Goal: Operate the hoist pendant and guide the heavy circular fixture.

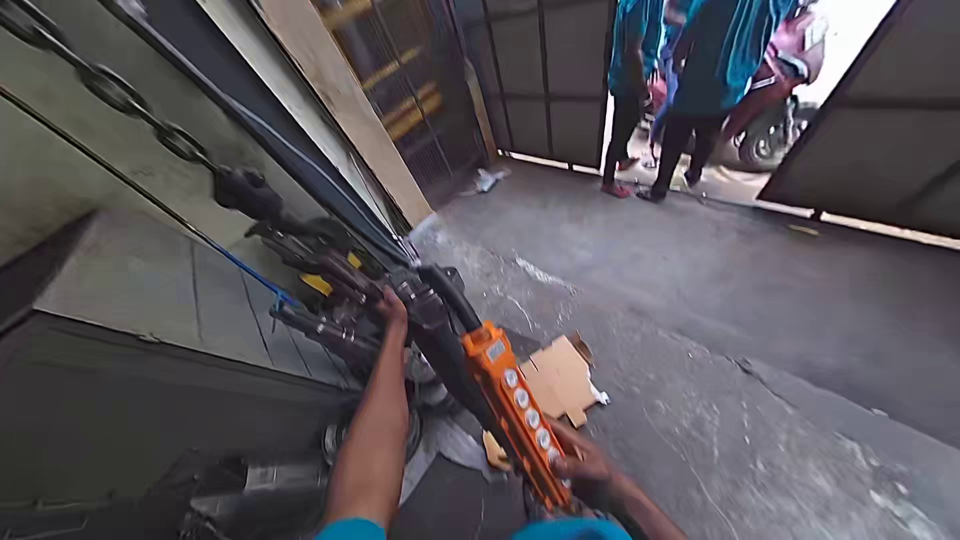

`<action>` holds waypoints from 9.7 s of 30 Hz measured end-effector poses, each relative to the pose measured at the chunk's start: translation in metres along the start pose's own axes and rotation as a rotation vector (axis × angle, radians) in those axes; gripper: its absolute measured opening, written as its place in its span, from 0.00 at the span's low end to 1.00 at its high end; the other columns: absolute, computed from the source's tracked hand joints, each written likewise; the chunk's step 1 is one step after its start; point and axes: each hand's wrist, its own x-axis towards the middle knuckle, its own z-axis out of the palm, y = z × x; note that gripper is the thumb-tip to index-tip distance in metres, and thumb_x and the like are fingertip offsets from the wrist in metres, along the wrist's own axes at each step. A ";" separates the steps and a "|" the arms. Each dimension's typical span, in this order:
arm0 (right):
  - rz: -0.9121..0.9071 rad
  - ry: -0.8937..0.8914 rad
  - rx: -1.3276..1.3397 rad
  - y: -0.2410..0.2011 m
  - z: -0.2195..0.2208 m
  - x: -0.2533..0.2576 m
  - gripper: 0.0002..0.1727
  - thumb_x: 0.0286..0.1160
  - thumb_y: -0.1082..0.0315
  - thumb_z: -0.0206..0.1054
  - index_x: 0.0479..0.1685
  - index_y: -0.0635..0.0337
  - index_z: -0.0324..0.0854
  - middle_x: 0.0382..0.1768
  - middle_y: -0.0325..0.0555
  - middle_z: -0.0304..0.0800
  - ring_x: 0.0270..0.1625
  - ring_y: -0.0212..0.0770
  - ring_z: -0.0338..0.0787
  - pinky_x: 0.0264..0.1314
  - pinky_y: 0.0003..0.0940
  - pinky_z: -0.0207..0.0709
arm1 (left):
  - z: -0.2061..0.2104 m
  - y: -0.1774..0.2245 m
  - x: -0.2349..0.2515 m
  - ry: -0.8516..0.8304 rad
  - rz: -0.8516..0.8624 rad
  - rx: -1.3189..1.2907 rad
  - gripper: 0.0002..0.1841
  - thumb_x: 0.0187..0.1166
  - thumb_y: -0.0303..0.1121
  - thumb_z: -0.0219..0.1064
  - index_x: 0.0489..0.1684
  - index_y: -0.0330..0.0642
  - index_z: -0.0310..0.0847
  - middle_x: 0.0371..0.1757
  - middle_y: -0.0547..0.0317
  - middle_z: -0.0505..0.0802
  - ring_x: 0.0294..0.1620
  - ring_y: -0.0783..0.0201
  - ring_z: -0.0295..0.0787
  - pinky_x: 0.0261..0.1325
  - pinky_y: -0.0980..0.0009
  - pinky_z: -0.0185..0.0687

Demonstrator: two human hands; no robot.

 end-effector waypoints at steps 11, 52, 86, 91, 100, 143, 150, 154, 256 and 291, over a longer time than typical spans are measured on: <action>-0.003 -0.080 0.011 -0.025 0.054 0.057 0.46 0.70 0.67 0.74 0.88 0.41 0.50 0.66 0.53 0.83 0.53 0.48 0.94 0.42 0.41 0.93 | -0.025 0.031 -0.008 0.105 0.044 -0.035 0.15 0.84 0.30 0.58 0.59 0.29 0.80 0.48 0.51 0.89 0.51 0.67 0.84 0.60 0.70 0.78; -0.240 0.406 -0.321 -0.004 0.036 0.085 0.36 0.69 0.46 0.76 0.73 0.52 0.70 0.54 0.55 0.92 0.43 0.51 0.95 0.38 0.43 0.91 | 0.012 0.035 0.015 0.230 0.016 0.073 0.12 0.80 0.30 0.61 0.57 0.35 0.78 0.31 0.52 0.93 0.36 0.55 0.94 0.42 0.55 0.88; 0.022 0.046 -0.140 -0.128 -0.199 0.233 0.38 0.69 0.44 0.74 0.77 0.47 0.64 0.55 0.48 0.87 0.44 0.44 0.92 0.39 0.38 0.90 | 0.081 0.023 0.113 0.822 -0.077 0.235 0.09 0.77 0.25 0.62 0.50 0.33 0.83 0.35 0.56 0.91 0.40 0.65 0.90 0.47 0.69 0.84; 0.038 0.018 -0.069 -0.125 -0.200 0.232 0.39 0.71 0.43 0.71 0.79 0.48 0.62 0.57 0.50 0.86 0.46 0.45 0.92 0.41 0.38 0.90 | 0.080 0.019 0.123 0.772 -0.087 0.184 0.07 0.79 0.24 0.60 0.48 0.33 0.81 0.33 0.56 0.89 0.38 0.65 0.89 0.45 0.69 0.84; 0.044 -0.039 -0.079 -0.123 -0.194 0.238 0.40 0.70 0.43 0.73 0.79 0.51 0.66 0.54 0.49 0.88 0.42 0.41 0.93 0.37 0.36 0.90 | 0.077 0.017 0.118 0.796 -0.041 0.227 0.13 0.79 0.27 0.61 0.57 0.31 0.81 0.39 0.57 0.91 0.43 0.67 0.90 0.48 0.70 0.83; 0.439 -0.560 -0.280 -0.145 -0.293 0.422 0.33 0.68 0.63 0.78 0.73 0.59 0.70 0.55 0.46 0.90 0.53 0.36 0.92 0.58 0.35 0.89 | 0.061 -0.089 0.070 0.249 0.238 0.033 0.44 0.63 0.40 0.83 0.72 0.26 0.59 0.67 0.50 0.79 0.72 0.66 0.77 0.79 0.67 0.73; 0.482 -0.679 -0.134 -0.174 -0.369 0.491 0.36 0.69 0.61 0.79 0.76 0.63 0.69 0.62 0.46 0.88 0.62 0.35 0.89 0.67 0.35 0.85 | 0.082 -0.079 0.059 0.334 -0.002 0.350 0.68 0.49 0.59 0.89 0.84 0.25 0.44 0.77 0.41 0.75 0.78 0.61 0.75 0.81 0.64 0.72; 0.510 -0.773 -0.117 -0.186 -0.416 0.539 0.35 0.68 0.65 0.78 0.75 0.67 0.69 0.59 0.47 0.88 0.59 0.32 0.89 0.64 0.32 0.85 | 0.113 -0.063 0.065 0.480 -0.124 0.269 0.73 0.44 0.50 0.92 0.86 0.24 0.35 0.79 0.41 0.73 0.77 0.66 0.76 0.77 0.69 0.76; 0.402 -0.881 -0.391 -0.145 -0.552 1.061 0.32 0.63 0.60 0.80 0.70 0.50 0.73 0.52 0.35 0.92 0.44 0.38 0.96 0.40 0.38 0.94 | 0.263 0.012 0.206 1.701 -0.600 -0.005 0.10 0.86 0.36 0.62 0.53 0.39 0.77 0.33 0.63 0.95 0.35 0.67 0.95 0.49 0.65 0.92; 0.202 -1.255 -0.812 -0.135 -0.498 1.078 0.47 0.60 0.28 0.74 0.63 0.66 0.80 0.40 0.41 0.93 0.41 0.24 0.91 0.45 0.27 0.88 | 0.278 0.012 0.243 1.759 -0.571 -0.093 0.06 0.86 0.35 0.61 0.43 0.43 0.77 0.29 0.64 0.95 0.32 0.67 0.95 0.45 0.65 0.93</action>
